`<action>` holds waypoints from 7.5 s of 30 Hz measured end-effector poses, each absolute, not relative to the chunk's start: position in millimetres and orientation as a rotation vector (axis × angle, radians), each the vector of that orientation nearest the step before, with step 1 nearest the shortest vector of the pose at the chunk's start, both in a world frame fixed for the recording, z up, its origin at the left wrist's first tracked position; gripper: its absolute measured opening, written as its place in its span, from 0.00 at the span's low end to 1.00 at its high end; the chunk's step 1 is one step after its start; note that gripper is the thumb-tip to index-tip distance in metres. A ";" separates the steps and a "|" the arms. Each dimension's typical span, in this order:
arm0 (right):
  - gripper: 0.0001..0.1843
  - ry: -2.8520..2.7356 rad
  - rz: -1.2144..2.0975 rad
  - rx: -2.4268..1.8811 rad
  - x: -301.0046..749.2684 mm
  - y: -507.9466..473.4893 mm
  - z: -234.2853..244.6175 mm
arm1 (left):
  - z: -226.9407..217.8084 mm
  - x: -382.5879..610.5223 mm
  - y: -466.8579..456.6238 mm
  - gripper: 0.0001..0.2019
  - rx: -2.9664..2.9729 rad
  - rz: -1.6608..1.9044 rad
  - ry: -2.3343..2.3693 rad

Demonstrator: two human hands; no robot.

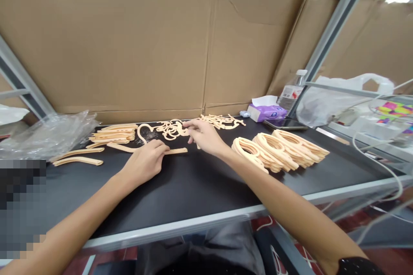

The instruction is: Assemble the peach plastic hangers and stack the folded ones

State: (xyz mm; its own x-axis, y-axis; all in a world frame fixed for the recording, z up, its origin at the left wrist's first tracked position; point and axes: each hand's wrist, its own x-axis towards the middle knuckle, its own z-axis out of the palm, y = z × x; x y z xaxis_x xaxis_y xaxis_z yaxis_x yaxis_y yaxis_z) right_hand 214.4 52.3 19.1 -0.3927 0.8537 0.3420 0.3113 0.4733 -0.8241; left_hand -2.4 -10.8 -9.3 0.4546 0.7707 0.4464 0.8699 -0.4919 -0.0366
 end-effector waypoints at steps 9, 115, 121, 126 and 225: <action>0.15 -2.143 0.660 -1.154 209.9 49.9 9.5 | -6.4 -0.5 -12.9 0.12 -2.455 -0.544 -1.412; 0.12 -2.427 0.687 -1.321 211.2 45.1 16.0 | -8.7 -5.5 -4.4 0.13 -2.594 -0.830 -1.499; 0.12 -2.429 0.674 -1.368 209.7 44.4 17.9 | -11.8 -6.1 -3.8 0.11 -2.594 -0.868 -1.500; 0.12 -2.456 0.674 -1.338 208.7 47.3 16.9 | -12.6 -5.9 -3.7 0.11 -2.606 -0.863 -1.488; 0.12 -2.631 0.574 -1.118 215.4 50.5 14.5 | -7.2 -4.9 -3.1 0.12 -2.611 -0.851 -1.688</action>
